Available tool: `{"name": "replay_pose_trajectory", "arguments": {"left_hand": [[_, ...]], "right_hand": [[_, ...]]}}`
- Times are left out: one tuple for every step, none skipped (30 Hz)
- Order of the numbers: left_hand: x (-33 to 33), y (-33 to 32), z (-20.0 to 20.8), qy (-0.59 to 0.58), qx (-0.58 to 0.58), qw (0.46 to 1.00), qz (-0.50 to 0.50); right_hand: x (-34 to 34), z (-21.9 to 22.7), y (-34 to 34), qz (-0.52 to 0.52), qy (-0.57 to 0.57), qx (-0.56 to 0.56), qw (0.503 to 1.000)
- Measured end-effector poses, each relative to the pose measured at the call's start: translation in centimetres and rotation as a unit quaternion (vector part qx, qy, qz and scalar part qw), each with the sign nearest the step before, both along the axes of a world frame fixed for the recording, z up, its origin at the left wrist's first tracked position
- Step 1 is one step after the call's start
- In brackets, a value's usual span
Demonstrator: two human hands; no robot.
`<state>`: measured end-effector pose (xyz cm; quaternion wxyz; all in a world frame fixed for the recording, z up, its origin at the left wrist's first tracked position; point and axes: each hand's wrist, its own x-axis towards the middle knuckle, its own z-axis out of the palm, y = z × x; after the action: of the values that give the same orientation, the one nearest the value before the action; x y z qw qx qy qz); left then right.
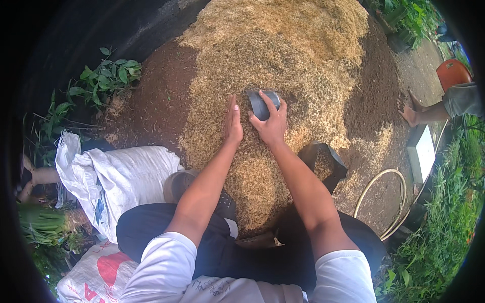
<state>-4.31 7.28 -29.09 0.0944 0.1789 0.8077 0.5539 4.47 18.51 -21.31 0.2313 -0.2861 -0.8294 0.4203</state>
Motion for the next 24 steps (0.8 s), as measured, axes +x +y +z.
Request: {"name": "replay_pose_trajectory", "arguments": {"left_hand": [[0.0, 0.6, 0.0, 0.008, -0.019, 1.000, 0.002], [0.1, 1.1, 0.1, -0.001, 0.005, 1.000, 0.008], [0.2, 1.3, 0.3, 0.019, -0.022, 1.000, -0.008], [0.4, 1.6, 0.6, 0.041, -0.047, 0.998, -0.025], [0.2, 1.7, 1.1, 0.051, -0.076, 0.995, -0.034], [0.3, 1.7, 1.6, 0.082, -0.123, 0.989, -0.011], [0.2, 1.6, 2.3, 0.094, -0.104, 0.990, 0.004], [-0.1, 1.5, 3.0, 0.098, -0.091, 0.991, 0.016], [-0.3, 1.4, 3.9, 0.093, -0.082, 0.992, 0.027], [-0.6, 1.4, 4.9, 0.111, -0.064, 0.992, 0.021], [-0.9, 1.4, 6.0, 0.129, -0.042, 0.991, 0.002], [-1.1, 1.5, 7.2, 0.130, -0.031, 0.991, -0.024], [-1.3, 1.7, 8.6, 0.115, -0.033, 0.991, -0.053], [-1.4, 2.1, 10.1, 0.110, -0.011, 0.992, -0.053], [-1.4, 2.5, 11.6, 0.107, 0.039, 0.992, -0.060], [-1.6, 3.1, 13.1, 0.089, 0.074, 0.991, -0.065], [-1.7, 3.7, 14.7, 0.072, 0.110, 0.989, -0.071], [-1.8, 4.2, 16.1, 0.072, 0.121, 0.984, -0.106], [-1.3, 4.7, 17.3, 0.057, 0.106, 0.986, -0.113], [-0.8, 5.2, 18.3, 0.051, 0.100, 0.987, -0.117], [-0.2, 5.7, 19.1, 0.047, 0.093, 0.987, -0.121], [0.8, 5.8, 19.5, 0.051, 0.098, 0.986, -0.128], [2.1, 6.0, 19.6, 0.033, 0.112, 0.983, -0.144], [3.6, 6.3, 19.3, 0.012, 0.125, 0.979, -0.160]], "right_hand": [[0.0, -0.1, 0.0, 0.016, -0.014, -0.006, 1.000], [0.0, -0.2, -0.1, 0.000, -0.021, -0.033, 0.999], [0.1, -0.3, -0.2, 0.001, -0.023, -0.026, 0.999], [0.3, -0.3, -0.3, -0.006, -0.015, -0.021, 1.000], [0.3, -0.3, -0.4, -0.020, -0.026, -0.026, 0.999], [0.3, -0.4, -0.4, -0.016, 0.006, -0.021, 1.000], [0.2, -0.4, -0.4, -0.018, 0.034, -0.021, 0.999], [0.1, -0.5, -0.3, -0.023, 0.045, -0.032, 0.998], [-0.1, -0.5, 0.0, -0.026, 0.056, -0.039, 0.997], [-0.4, -0.3, 0.4, -0.025, 0.055, -0.076, 0.995], [-0.6, -0.1, 0.8, -0.007, 0.067, -0.132, 0.989], [-0.9, 0.4, 1.3, 0.007, 0.096, -0.181, 0.979], [-1.1, 1.2, 1.9, 0.003, 0.099, -0.245, 0.964], [-1.2, 2.1, 2.3, 0.007, 0.099, -0.234, 0.967], [-0.9, 3.3, 3.0, 0.031, 0.100, -0.277, 0.955], [-0.3, 4.9, 4.2, 0.037, 0.073, -0.338, 0.937], [0.4, 6.8, 5.3, 0.040, 0.046, -0.400, 0.915], [1.2, 8.6, 6.2, 0.065, 0.063, -0.388, 0.917], [1.9, 10.4, 7.2, 0.062, 0.053, -0.396, 0.915], [2.6, 12.2, 8.5, 0.045, 0.017, -0.375, 0.926], [3.6, 13.8, 9.8, 0.052, 0.001, -0.347, 0.936], [5.1, 15.0, 10.8, 0.049, -0.004, -0.347, 0.936], [6.9, 15.9, 11.8, 0.045, -0.011, -0.349, 0.936], [9.0, 16.5, 12.7, 0.024, -0.019, -0.366, 0.930]]}}
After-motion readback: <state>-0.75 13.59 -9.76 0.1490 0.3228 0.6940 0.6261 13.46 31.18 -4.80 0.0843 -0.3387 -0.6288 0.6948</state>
